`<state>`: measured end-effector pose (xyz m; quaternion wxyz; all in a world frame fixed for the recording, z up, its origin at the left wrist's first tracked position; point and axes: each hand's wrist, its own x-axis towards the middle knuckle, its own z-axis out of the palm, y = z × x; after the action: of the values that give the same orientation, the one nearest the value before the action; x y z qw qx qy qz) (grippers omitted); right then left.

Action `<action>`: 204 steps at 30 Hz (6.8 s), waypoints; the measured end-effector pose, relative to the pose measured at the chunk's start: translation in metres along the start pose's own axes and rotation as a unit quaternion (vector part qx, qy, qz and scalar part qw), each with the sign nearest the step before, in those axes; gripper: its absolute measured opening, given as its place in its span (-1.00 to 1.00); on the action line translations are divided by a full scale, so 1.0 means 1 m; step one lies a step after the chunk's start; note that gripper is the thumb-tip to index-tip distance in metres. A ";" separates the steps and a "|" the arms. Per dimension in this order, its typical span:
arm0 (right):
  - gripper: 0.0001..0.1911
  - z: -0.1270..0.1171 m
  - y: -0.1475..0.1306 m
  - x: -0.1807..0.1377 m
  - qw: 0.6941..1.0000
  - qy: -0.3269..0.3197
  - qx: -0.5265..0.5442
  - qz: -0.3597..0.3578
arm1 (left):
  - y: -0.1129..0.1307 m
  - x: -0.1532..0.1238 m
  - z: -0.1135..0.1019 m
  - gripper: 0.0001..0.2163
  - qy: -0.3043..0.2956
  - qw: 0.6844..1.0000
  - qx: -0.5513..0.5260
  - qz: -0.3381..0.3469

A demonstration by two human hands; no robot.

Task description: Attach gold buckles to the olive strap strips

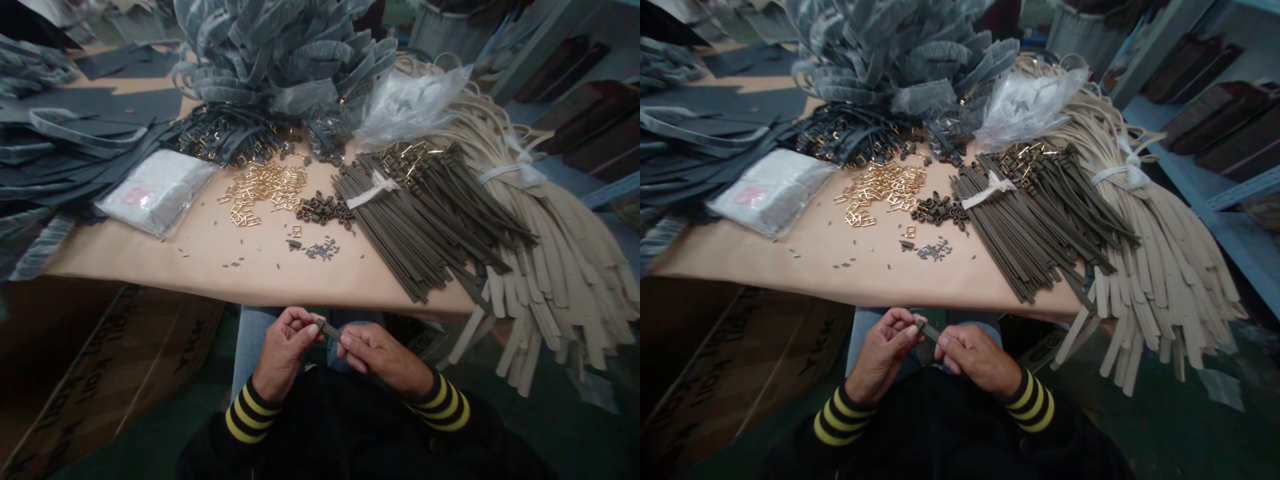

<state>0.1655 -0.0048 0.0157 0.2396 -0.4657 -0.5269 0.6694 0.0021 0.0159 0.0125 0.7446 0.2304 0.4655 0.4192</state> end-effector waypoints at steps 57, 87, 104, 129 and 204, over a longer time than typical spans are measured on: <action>-0.79 0.012 -0.017 0.021 0.992 0.049 -0.118 0.021 | 0.004 0.007 -0.006 -0.74 0.027 0.972 0.220 0.079; -0.77 -0.031 -0.011 0.057 0.991 0.120 0.061 -0.014 | 0.134 0.166 0.022 -0.87 -0.120 0.684 0.704 0.147; -0.85 -0.019 -0.025 0.022 0.980 0.148 -0.118 -0.070 | 0.036 0.033 0.025 -0.78 -0.070 0.986 0.143 -0.047; -0.85 0.008 -0.002 0.010 0.972 0.132 -0.196 -0.002 | -0.007 -0.001 0.010 -0.81 -0.026 0.994 0.093 -0.059; -0.89 0.014 0.006 0.000 0.996 0.060 -0.060 0.019 | -0.018 -0.002 0.001 -0.84 -0.035 0.986 0.164 -0.023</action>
<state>0.1543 -0.0132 0.0100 0.2292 -0.5285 -0.5419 0.6119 0.0098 0.0043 0.0009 0.7223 0.3527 0.5068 0.3115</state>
